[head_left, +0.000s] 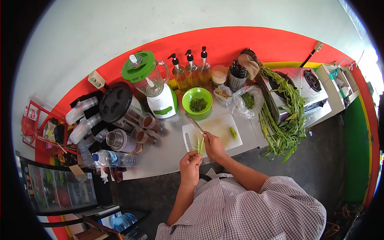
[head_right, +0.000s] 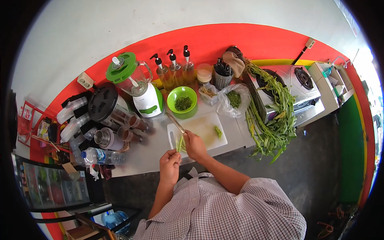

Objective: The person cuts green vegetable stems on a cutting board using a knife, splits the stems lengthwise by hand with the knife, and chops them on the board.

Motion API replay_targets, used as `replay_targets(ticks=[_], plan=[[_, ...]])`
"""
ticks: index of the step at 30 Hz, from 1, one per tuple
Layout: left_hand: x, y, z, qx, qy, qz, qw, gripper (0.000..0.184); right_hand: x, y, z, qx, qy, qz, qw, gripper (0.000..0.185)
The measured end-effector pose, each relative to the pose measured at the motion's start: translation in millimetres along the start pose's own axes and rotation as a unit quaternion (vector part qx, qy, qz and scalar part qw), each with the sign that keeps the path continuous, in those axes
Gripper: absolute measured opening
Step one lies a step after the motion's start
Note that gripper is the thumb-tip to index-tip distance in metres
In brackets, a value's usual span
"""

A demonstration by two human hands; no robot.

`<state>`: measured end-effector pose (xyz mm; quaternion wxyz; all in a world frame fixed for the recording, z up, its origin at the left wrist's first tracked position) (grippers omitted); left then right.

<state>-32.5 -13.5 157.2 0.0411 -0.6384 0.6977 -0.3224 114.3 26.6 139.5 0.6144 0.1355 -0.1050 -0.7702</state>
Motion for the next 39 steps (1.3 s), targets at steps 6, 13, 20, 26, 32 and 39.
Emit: replay_targets(ticks=[6, 13, 20, 26, 32, 39], plan=[[-23, 19, 9, -0.051, 0.004, -0.067, 0.996, 0.015, 9, 4, -21, -0.008, -0.055, 0.008, 0.998, 0.033], [-57, 48, 48, -0.089, 0.079, -0.172, 0.978, 0.018, 26, 5, -45, -0.014, -0.045, 0.029, 0.998, 0.032], [-73, 74, 90, -0.099, 0.111, -0.204, 0.968, 0.024, 32, 24, -55, 0.024, -0.092, 0.055, 0.994, 0.031], [-74, 68, 94, -0.131, 0.124, -0.180, 0.967, 0.028, 33, 31, -56, 0.016, -0.096, 0.048, 0.994, 0.030], [-70, 54, 86, -0.110, 0.161, -0.070, 0.978, 0.022, 31, 21, -77, -0.021, -0.133, 0.072, 0.988, 0.030], [-72, 50, 84, -0.160, 0.185, 0.021, 0.969, 0.019, 22, 8, -73, -0.183, -0.225, 0.083, 0.953, 0.026]])
Point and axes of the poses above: each hand's wrist, its own x-axis away from the middle knuckle, its own y-axis out of the back of the hand, z = x × y, the point moved 2 cm from there along -x, towards the middle knuckle, and after that the axes turned 10 degrees about -x, right-handed, at the moved point
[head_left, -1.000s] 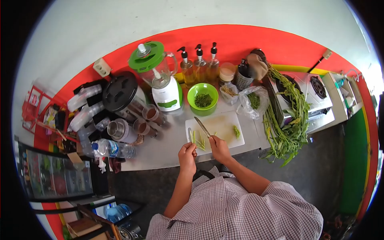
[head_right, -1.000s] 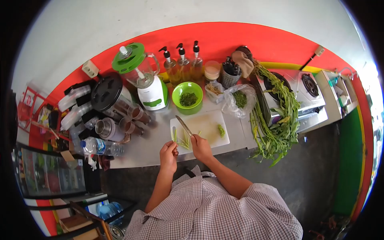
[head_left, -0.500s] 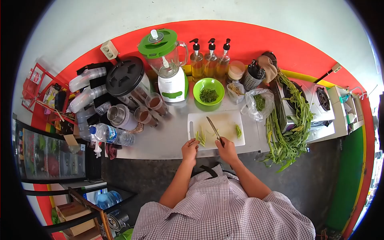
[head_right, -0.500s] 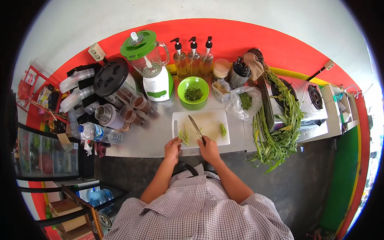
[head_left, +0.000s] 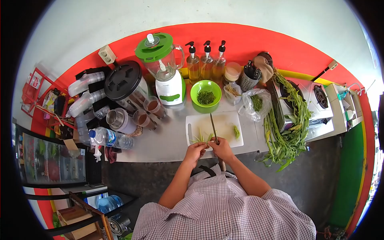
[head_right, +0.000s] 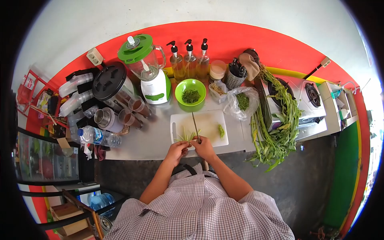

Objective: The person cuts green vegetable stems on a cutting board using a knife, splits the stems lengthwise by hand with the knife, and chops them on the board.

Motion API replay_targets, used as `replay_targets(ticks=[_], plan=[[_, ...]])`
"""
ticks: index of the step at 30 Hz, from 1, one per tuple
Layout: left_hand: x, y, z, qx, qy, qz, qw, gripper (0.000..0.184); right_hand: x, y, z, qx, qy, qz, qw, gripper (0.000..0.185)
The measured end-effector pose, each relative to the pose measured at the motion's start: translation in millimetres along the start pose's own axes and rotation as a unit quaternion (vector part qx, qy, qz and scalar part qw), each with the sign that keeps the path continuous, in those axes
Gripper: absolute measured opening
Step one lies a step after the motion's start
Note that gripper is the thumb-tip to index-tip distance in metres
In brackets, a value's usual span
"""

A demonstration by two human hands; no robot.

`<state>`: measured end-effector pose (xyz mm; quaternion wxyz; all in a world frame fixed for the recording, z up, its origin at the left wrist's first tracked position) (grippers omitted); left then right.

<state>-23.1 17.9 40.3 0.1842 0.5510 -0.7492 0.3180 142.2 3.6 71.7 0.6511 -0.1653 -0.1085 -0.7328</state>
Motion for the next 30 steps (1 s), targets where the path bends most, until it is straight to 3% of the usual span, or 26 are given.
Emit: replay_targets(ticks=[5, 8, 10, 14, 16, 19, 22, 29, 30], plan=[[1, 1, -9, -0.002, -0.009, -0.017, 1.000, 0.021, 2, -1, 9, 0.019, 0.008, -0.034, 0.999, 0.021], [11, -3, -26, -0.024, -0.011, -0.091, 0.995, 0.023, 0, 1, 17, 0.033, 0.069, -0.066, 0.995, 0.017], [16, -4, -38, -0.191, -0.057, -0.171, 0.965, 0.025, 1, 2, 23, 0.059, 0.139, -0.078, 0.985, 0.016], [30, -17, -62, -0.197, -0.092, -0.125, 0.968, 0.025, 8, -2, 39, 0.115, 0.168, -0.093, 0.975, 0.015], [38, -31, -70, -0.129, -0.103, -0.037, 0.986, 0.022, 15, -6, 49, 0.159, 0.245, -0.060, 0.954, 0.019], [36, -32, -64, -0.141, -0.176, -0.055, 0.973, 0.017, 21, -8, 58, 0.201, 0.291, -0.055, 0.934, 0.024], [33, -23, -59, -0.112, -0.124, -0.016, 0.986, 0.015, 30, -12, 69, 0.218, 0.322, -0.024, 0.921, 0.028], [34, -21, -61, -0.077, -0.164, 0.003, 0.984, 0.013, 35, -17, 71, 0.172, 0.333, -0.035, 0.926, 0.033], [36, -20, -63, -0.048, -0.183, -0.012, 0.982, 0.012, 37, -18, 73, 0.189, 0.296, -0.044, 0.935, 0.033]])
Point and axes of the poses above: each hand's wrist, its own x-axis away from the middle knuckle, its own y-axis out of the back of the hand, z = x × y, the point moved 2 cm from there along -x, towards the middle knuckle, and after that the axes turned 10 degrees about -x, right-handed, at the moved point
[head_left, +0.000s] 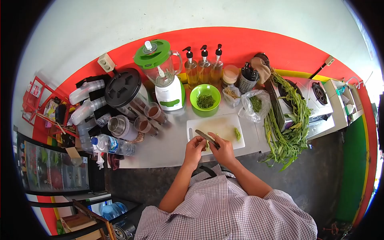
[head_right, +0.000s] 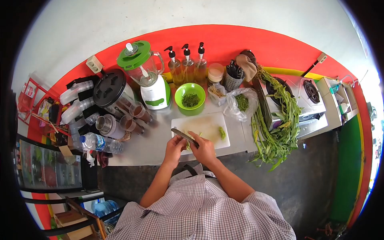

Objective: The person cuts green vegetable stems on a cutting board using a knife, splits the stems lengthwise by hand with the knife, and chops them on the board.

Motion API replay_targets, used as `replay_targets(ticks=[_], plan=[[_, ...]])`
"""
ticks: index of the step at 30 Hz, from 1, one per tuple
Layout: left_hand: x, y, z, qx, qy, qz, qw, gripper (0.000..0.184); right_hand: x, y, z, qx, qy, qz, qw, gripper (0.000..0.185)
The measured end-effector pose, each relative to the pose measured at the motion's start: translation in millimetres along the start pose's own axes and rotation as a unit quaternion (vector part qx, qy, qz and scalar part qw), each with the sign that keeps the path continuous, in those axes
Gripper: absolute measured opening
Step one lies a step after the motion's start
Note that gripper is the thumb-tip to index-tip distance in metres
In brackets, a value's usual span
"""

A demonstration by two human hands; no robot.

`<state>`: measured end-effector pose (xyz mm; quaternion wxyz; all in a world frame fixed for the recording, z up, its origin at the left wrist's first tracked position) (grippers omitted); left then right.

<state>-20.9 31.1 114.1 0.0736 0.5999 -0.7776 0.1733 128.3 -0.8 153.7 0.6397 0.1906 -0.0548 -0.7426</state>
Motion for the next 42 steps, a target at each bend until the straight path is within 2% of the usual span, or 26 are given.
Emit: replay_targets(ticks=[1, 4, 8, 10, 14, 16, 20, 23, 25, 26, 28, 31, 42], plan=[[1, 1, -2, 0.026, -0.018, -0.021, 0.999, 0.012, 1, 0, 1, 0.019, -0.039, 0.004, 0.999, 0.033], [2, 7, -8, 0.052, -0.060, -0.060, 0.995, 0.013, 4, -2, 4, 0.013, -0.038, 0.023, 0.999, 0.033], [5, 13, -11, 0.064, -0.066, -0.071, 0.993, 0.012, 11, -11, 2, -0.034, -0.007, 0.024, 0.999, 0.028], [10, 10, -13, 0.066, -0.071, -0.073, 0.993, 0.012, 12, -13, 3, -0.051, -0.063, 0.055, 0.995, 0.023], [14, 9, -6, 0.059, -0.079, -0.071, 0.993, 0.014, 13, -16, 1, -0.069, -0.110, 0.055, 0.990, 0.021], [15, 11, -9, -0.039, -0.077, -0.070, 0.994, 0.018, 12, -17, -1, -0.092, -0.117, 0.045, 0.988, 0.020], [17, 18, -3, -0.100, -0.078, -0.050, 0.991, 0.021, 13, -20, -5, -0.106, -0.120, 0.041, 0.986, 0.021], [18, 24, -5, -0.077, -0.081, -0.062, 0.992, 0.022, 12, -21, -3, -0.108, -0.097, 0.062, 0.987, 0.024], [16, 27, -2, 0.028, -0.066, -0.069, 0.995, 0.021, 12, -20, -1, -0.084, -0.106, 0.102, 0.986, 0.026], [16, 29, -1, 0.028, -0.067, -0.069, 0.995, 0.021, 12, -20, -1, -0.084, -0.105, 0.102, 0.986, 0.026], [18, 29, -3, 0.115, -0.024, -0.041, 0.992, 0.019, 13, -22, -1, -0.094, -0.094, 0.139, 0.981, 0.028], [20, 27, -8, 0.176, -0.015, -0.007, 0.984, 0.015, 14, -24, -3, -0.146, -0.092, 0.157, 0.972, 0.032], [21, 7, -11, 0.271, -0.037, 0.050, 0.961, 0.016, 13, -24, -9, -0.191, -0.101, 0.175, 0.961, 0.037]])
Point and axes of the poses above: each hand's wrist, its own x-axis away from the middle knuckle, its own y-axis out of the back of the hand, z = x × y, the point moved 2 cm from there along -x, towards the middle knuckle, and after that the axes turned 10 degrees about -x, right-handed, at the moved point
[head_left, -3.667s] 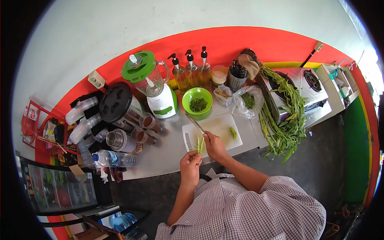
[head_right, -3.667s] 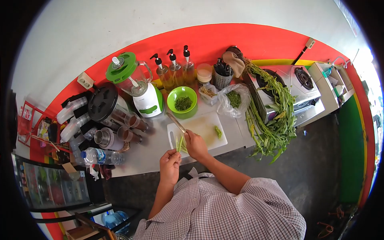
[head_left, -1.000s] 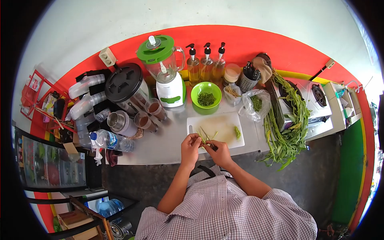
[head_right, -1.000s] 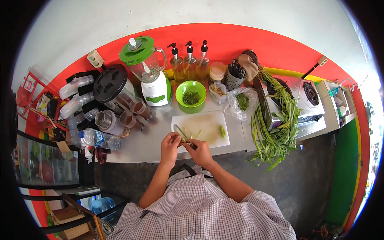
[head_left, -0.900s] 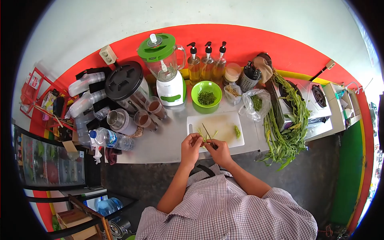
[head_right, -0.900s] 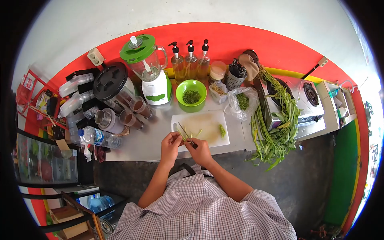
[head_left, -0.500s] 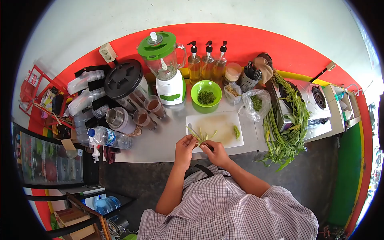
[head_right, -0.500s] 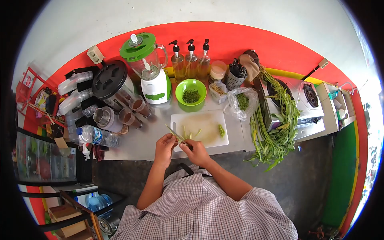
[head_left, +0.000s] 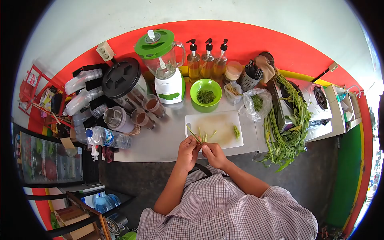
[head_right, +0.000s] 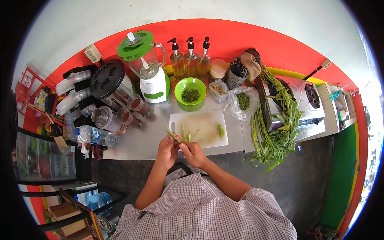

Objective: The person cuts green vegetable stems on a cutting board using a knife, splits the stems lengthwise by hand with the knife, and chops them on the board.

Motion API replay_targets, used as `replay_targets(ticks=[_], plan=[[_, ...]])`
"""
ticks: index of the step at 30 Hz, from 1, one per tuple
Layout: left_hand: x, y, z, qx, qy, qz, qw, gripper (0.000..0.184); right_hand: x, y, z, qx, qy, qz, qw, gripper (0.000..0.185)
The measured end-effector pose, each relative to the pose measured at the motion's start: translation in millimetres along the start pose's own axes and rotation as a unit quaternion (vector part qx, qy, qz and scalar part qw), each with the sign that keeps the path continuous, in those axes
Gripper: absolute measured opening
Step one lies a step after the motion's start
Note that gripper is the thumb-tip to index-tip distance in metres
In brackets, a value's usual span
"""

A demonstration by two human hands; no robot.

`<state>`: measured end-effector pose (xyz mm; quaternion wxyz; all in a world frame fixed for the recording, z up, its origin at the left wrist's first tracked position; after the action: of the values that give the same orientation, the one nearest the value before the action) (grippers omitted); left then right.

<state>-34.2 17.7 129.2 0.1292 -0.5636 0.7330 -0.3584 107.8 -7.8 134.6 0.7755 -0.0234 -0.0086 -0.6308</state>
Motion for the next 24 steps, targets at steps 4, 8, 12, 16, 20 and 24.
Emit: replay_targets(ticks=[4, 8, 12, 16, 20, 24], plan=[[2, -14, 4, 0.040, -0.017, 0.048, 0.998, 0.022, 0, -2, 8, -0.031, 0.031, -0.017, 0.999, 0.038], [2, -15, 12, 0.043, -0.002, 0.017, 0.999, 0.027, 2, -3, 14, -0.008, 0.069, -0.028, 0.997, 0.044], [3, -14, 17, 0.010, 0.025, 0.053, 0.998, 0.034, 4, 0, 10, -0.009, 0.065, -0.045, 0.997, 0.046], [3, -15, 13, 0.032, 0.038, 0.086, 0.995, 0.035, 6, 3, 16, -0.032, 0.055, -0.035, 0.997, 0.048], [3, -14, 18, 0.022, 0.001, 0.065, 0.998, 0.034, 10, 6, 8, -0.073, 0.031, -0.008, 0.997, 0.039], [4, -15, 21, 0.001, -0.015, 0.057, 0.998, 0.029, 12, 6, 7, -0.084, 0.004, -0.011, 0.996, 0.040]])
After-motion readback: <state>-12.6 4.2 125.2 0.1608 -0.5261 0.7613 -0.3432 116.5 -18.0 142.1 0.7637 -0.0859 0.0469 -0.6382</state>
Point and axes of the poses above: each hand's wrist, its own x-axis away from the middle knuckle, its own y-axis out of the back of the hand, z = x × y, the point moved 2 cm from there along -x, towards the middle knuckle, and after that the axes turned 10 degrees about -x, right-handed, at the moved point
